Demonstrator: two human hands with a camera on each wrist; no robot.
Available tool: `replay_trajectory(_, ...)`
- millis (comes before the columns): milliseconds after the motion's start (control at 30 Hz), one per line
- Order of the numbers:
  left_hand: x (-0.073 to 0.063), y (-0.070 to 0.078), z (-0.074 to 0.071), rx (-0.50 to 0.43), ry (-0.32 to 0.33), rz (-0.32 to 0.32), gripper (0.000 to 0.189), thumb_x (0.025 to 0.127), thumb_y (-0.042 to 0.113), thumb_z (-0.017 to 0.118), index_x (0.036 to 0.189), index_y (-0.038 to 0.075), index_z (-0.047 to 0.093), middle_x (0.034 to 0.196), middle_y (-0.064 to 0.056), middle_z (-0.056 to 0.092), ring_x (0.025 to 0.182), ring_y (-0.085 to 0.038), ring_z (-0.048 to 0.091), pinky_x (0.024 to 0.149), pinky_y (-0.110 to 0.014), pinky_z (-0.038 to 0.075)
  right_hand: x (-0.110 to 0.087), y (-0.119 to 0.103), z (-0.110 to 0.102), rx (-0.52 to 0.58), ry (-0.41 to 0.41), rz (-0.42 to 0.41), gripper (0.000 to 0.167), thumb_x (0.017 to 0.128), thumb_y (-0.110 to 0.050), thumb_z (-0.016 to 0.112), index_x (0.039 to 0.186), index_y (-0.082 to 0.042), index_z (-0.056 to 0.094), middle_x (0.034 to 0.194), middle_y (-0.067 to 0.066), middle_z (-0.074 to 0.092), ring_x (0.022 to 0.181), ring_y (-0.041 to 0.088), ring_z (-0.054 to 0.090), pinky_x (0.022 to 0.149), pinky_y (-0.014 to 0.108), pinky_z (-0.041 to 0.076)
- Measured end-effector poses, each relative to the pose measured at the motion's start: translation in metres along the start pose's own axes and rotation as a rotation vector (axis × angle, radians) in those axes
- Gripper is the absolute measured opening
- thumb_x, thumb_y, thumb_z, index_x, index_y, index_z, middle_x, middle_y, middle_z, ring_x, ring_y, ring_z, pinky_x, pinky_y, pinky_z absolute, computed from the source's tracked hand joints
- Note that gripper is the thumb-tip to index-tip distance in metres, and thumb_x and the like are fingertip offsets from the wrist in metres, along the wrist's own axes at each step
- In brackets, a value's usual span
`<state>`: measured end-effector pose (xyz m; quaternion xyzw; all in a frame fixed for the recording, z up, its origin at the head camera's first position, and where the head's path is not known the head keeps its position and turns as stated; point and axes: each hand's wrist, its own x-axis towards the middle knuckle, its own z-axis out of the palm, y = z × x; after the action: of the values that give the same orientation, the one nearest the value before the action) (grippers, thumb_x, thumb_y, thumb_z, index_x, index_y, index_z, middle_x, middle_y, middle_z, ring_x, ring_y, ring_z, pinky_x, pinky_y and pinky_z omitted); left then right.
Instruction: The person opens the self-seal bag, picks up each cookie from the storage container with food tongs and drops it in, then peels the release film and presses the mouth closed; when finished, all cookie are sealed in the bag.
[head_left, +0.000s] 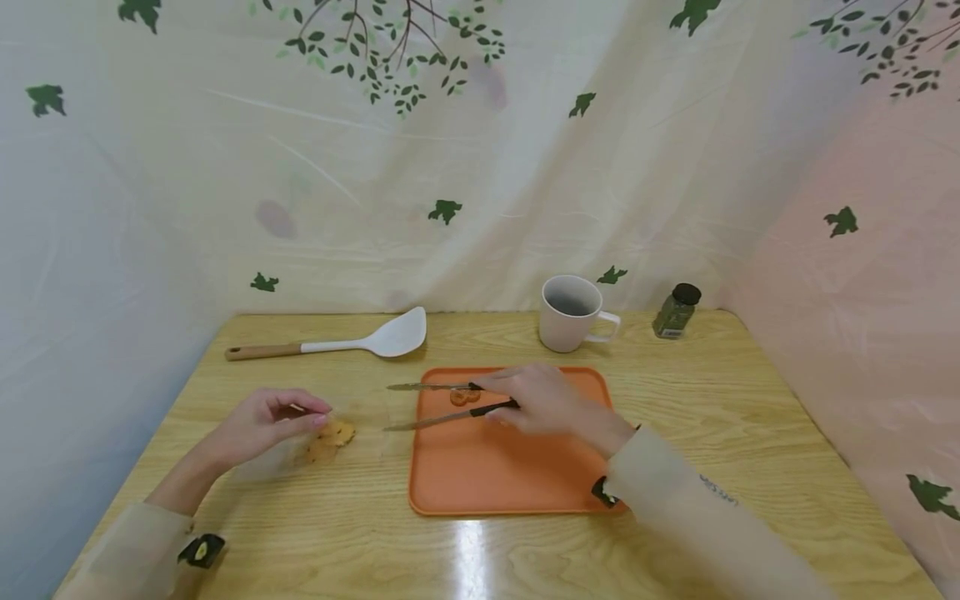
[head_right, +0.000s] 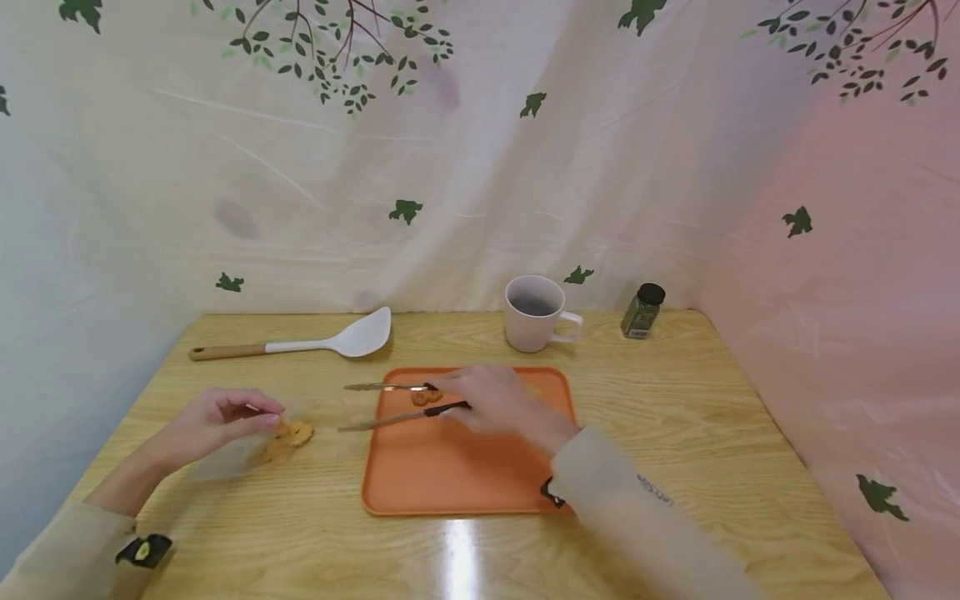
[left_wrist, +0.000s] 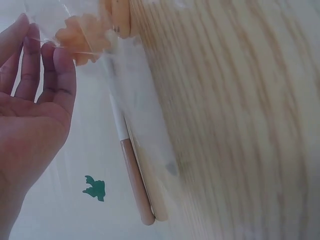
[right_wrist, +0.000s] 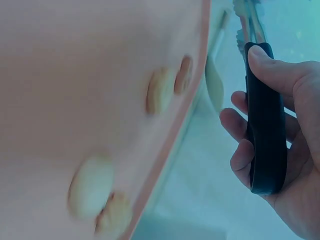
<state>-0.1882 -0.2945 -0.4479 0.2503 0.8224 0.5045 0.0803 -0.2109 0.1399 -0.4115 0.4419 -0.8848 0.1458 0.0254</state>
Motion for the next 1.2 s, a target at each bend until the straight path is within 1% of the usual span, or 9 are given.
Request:
replay_trajectory(100, 0.000, 0.000, 0.000, -0.002, 0.009, -0.003, 0.018, 0.099, 0.006, 0.067, 0.112, -0.005, 0.072, 0.105, -0.022, 0.070, 0.091, -0.019, 0.067, 0.076, -0.028, 0.056, -0.017, 0.011, -0.009, -0.009, -0.012, 0.074, 0.054, 0.095, -0.030, 0.075, 0.144, -0.015, 0.059, 0.132, 0.005, 0.067, 0.083, 0.018, 0.070, 0.056, 0.028, 0.044)
replay_trajectory(200, 0.000, -0.001, -0.001, -0.002, 0.015, 0.004, 0.018, 0.098, 0.005, 0.067, 0.111, -0.005, 0.071, 0.105, -0.022, 0.070, 0.091, -0.020, 0.068, 0.077, -0.027, 0.056, -0.032, 0.022, -0.016, -0.031, -0.019, 0.114, 0.055, 0.095, -0.033, 0.074, 0.144, -0.013, 0.058, 0.136, 0.007, 0.064, 0.095, 0.021, 0.071, 0.063, 0.034, 0.053)
replay_trajectory(233, 0.000, -0.001, -0.001, -0.004, 0.017, 0.009, 0.017, 0.098, 0.005, 0.067, 0.111, -0.006, 0.071, 0.104, -0.022, 0.070, 0.091, -0.020, 0.068, 0.076, -0.028, 0.057, -0.036, 0.026, -0.017, -0.038, -0.017, 0.117, 0.056, 0.095, -0.033, 0.074, 0.144, -0.012, 0.059, 0.136, 0.008, 0.064, 0.094, 0.021, 0.072, 0.064, 0.035, 0.054)
replay_trajectory(333, -0.001, -0.001, -0.002, -0.020, 0.020, 0.015, 0.018, 0.098, 0.004, 0.067, 0.111, -0.007, 0.071, 0.104, -0.022, 0.071, 0.090, -0.021, 0.069, 0.076, -0.029, 0.058, -0.046, 0.037, -0.016, -0.046, 0.000, 0.102, 0.057, 0.093, -0.033, 0.076, 0.141, -0.008, 0.061, 0.130, 0.010, 0.068, 0.082, 0.016, 0.070, 0.065, 0.033, 0.053)
replay_trajectory(433, -0.001, 0.000, -0.002, -0.027, 0.025, 0.008, 0.018, 0.098, 0.005, 0.067, 0.112, -0.007, 0.071, 0.103, -0.022, 0.071, 0.089, -0.021, 0.070, 0.075, -0.031, 0.058, -0.052, 0.049, -0.011, -0.041, 0.018, 0.092, 0.055, 0.090, -0.031, 0.079, 0.137, -0.006, 0.064, 0.120, 0.010, 0.072, 0.068, 0.009, 0.061, 0.059, 0.028, 0.044)
replay_trajectory(633, -0.001, 0.003, -0.001, 0.004, 0.045, -0.016, 0.018, 0.098, 0.008, 0.068, 0.111, -0.005, 0.072, 0.103, -0.021, 0.071, 0.088, -0.019, 0.068, 0.072, -0.031, 0.057, -0.056, 0.059, -0.004, -0.036, 0.017, 0.105, 0.054, 0.090, -0.031, 0.080, 0.134, -0.004, 0.066, 0.106, 0.008, 0.075, 0.070, 0.011, 0.060, 0.059, 0.028, 0.043)
replay_trajectory(800, -0.001, 0.005, -0.001, -0.001, 0.048, -0.011, 0.018, 0.098, 0.007, 0.069, 0.111, -0.005, 0.072, 0.104, -0.022, 0.070, 0.089, -0.016, 0.067, 0.075, -0.028, 0.057, -0.057, 0.063, 0.000, 0.014, 0.009, 0.096, 0.052, 0.091, -0.030, 0.078, 0.135, -0.004, 0.065, 0.097, 0.007, 0.074, 0.063, 0.006, 0.050, 0.055, 0.025, 0.039)
replay_trajectory(1000, -0.001, 0.003, -0.002, -0.018, 0.031, 0.012, 0.017, 0.097, 0.005, 0.068, 0.110, -0.006, 0.071, 0.101, -0.022, 0.070, 0.088, -0.016, 0.067, 0.075, -0.029, 0.058, -0.057, 0.063, 0.003, 0.037, -0.016, 0.096, 0.049, 0.093, -0.030, 0.076, 0.133, -0.004, 0.066, 0.097, 0.006, 0.073, 0.064, 0.006, 0.050, 0.055, 0.025, 0.039)
replay_trajectory(1200, -0.002, 0.002, -0.002, -0.031, 0.022, 0.005, 0.018, 0.098, 0.006, 0.068, 0.111, -0.006, 0.071, 0.101, -0.022, 0.070, 0.088, -0.017, 0.066, 0.074, -0.029, 0.058, -0.058, 0.064, 0.005, 0.062, -0.035, 0.116, 0.049, 0.094, -0.030, 0.075, 0.135, -0.005, 0.065, 0.096, 0.002, 0.072, 0.064, 0.006, 0.050, 0.057, 0.026, 0.040)
